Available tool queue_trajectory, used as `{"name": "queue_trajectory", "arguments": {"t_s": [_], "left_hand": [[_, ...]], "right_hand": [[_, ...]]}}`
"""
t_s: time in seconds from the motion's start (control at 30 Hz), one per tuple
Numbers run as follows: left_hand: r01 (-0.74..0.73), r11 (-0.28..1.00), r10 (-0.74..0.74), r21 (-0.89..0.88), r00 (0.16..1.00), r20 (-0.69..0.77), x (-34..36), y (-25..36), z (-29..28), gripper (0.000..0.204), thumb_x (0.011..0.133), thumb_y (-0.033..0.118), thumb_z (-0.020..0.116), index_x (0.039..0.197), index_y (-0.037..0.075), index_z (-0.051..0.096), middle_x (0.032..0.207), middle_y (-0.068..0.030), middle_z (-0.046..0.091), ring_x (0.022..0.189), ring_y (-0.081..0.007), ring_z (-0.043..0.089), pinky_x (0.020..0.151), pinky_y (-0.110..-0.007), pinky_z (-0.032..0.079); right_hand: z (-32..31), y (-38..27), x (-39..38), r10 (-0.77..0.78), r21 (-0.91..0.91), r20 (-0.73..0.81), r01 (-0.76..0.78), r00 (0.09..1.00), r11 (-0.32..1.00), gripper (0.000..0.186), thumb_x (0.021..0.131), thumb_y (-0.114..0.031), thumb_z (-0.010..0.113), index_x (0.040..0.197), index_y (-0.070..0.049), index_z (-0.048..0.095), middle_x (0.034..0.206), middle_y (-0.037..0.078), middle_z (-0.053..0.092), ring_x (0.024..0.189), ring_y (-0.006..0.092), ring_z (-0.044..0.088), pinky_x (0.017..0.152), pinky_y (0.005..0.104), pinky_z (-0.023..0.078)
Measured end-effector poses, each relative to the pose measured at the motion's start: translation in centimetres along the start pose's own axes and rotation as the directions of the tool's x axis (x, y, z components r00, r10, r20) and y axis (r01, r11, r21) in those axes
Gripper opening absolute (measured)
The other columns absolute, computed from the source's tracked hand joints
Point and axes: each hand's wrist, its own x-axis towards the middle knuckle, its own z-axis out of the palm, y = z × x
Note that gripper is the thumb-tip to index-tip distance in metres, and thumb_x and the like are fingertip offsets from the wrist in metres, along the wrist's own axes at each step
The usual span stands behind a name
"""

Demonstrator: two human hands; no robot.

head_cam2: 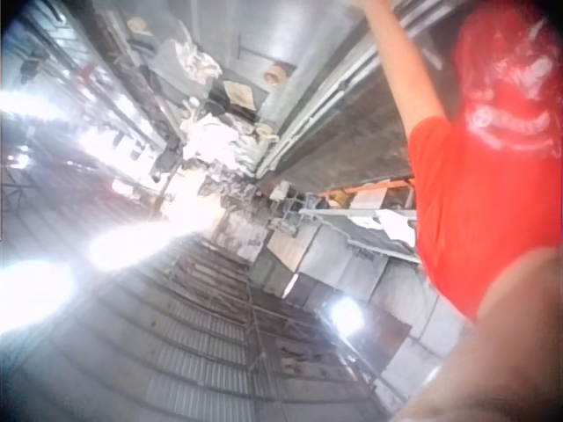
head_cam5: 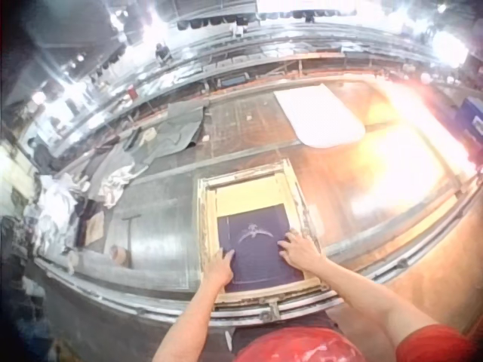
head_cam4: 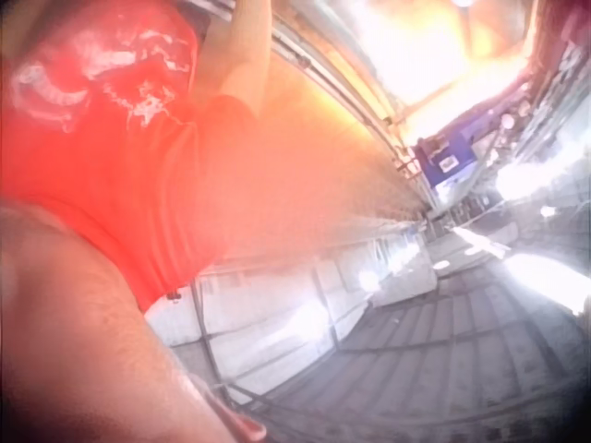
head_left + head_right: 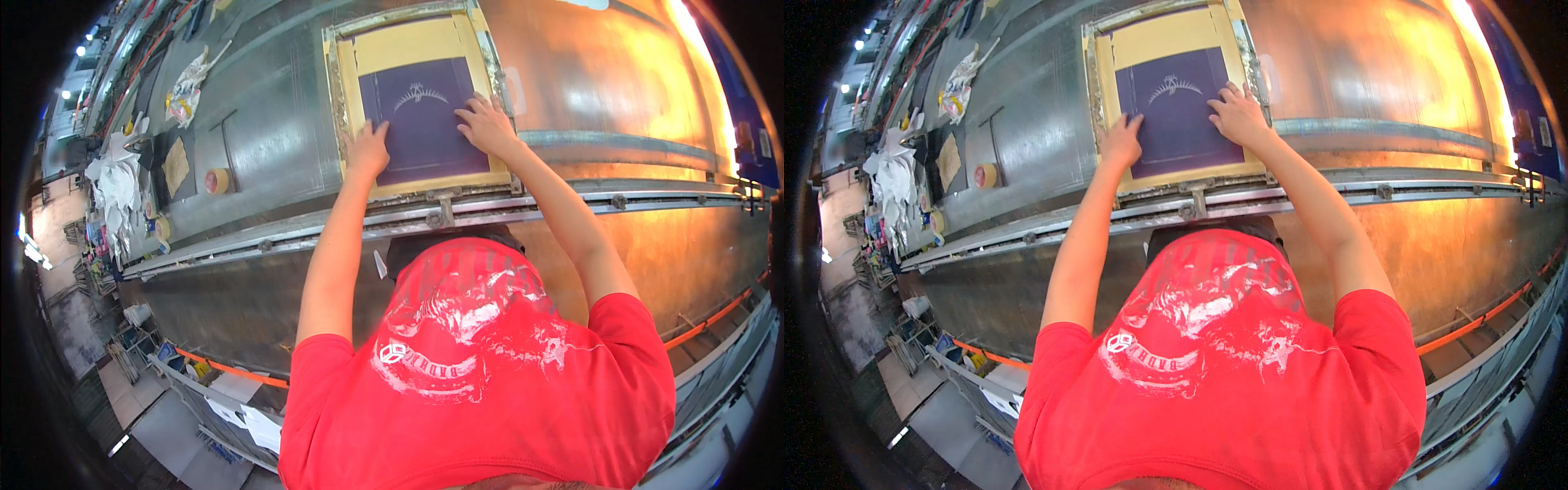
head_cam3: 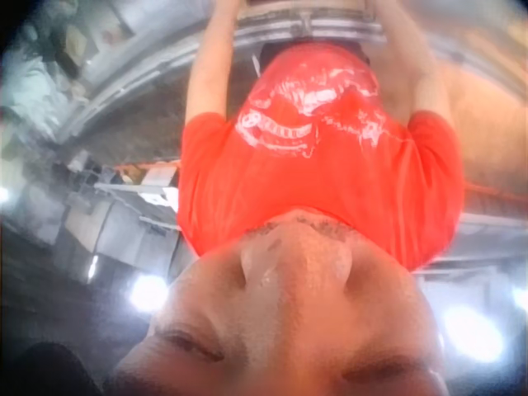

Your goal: The person applies masking tape to the edges of a screen printing frame, then places the frame on a light table to check alignment. They lift the frame, adjust a control on the light table, and return the frame to the table, continuing to apply tape and press down the edges.

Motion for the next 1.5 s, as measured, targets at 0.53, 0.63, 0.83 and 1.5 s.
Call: {"name": "queue_trajectory", "arguments": {"t_s": [0.53,0.63,0.83,1.5], "left_hand": [[-0.235,0.756,-0.06,-0.611,0.904,-0.423,-14.1,5.5,-0.3,0.055,0.087,0.006,0.061,0.14,0.005,0.048,0.142,-0.0242,0.045,0.131,-0.0426,0.044,0.11,-0.051,0.034],[-0.164,0.79,-0.115,-0.591,0.907,-0.406,-19.0,5.0,1.3,0.054,0.086,0.004,0.061,0.138,0.002,0.048,0.138,-0.0235,0.05,0.129,-0.0421,0.046,0.108,-0.048,0.037],[-0.05,0.679,-0.289,-0.733,0.899,-0.329,-22.9,5.5,2.6,0.052,0.086,0.004,0.062,0.137,0.001,0.048,0.134,-0.0201,0.053,0.127,-0.0384,0.049,0.107,-0.046,0.039],[0.018,0.484,-0.535,-0.875,0.798,-0.279,-17.7,0.4,2.1,0.048,0.088,0.004,0.062,0.135,0.003,0.05,0.104,-0.0131,0.06,0.092,-0.026,0.059,0.083,-0.036,0.049]], "right_hand": [[-3.3,-6.9,11.2,0.031,0.048,0.159,-0.039,0.987,0.998,0.06,0.096,-0.061,0.042,0.149,-0.034,0.041,0.159,0.016,0.027,0.148,0.0349,0.023,0.118,0.0635,0.011],[0.5,-5.7,11.7,0.039,0.059,0.029,-0.04,0.999,0.997,0.058,0.097,-0.06,0.04,0.145,-0.03,0.048,0.156,0.017,0.032,0.146,0.0344,0.027,0.117,0.0639,0.013],[-1.0,-6.6,12.2,0.045,0.049,0.132,-0.052,0.99,0.997,0.058,0.097,-0.059,0.041,0.146,-0.029,0.047,0.159,0.016,0.028,0.148,0.034,0.024,0.117,0.0645,0.013],[1.6,-5.6,-10.0,0.299,0.778,-0.386,0.134,0.873,0.613,0.023,0.093,-0.007,0.063,0.115,-0.002,0.066,0.104,0.012,0.064,0.088,0.0196,0.062,0.079,0.0295,0.05]]}}
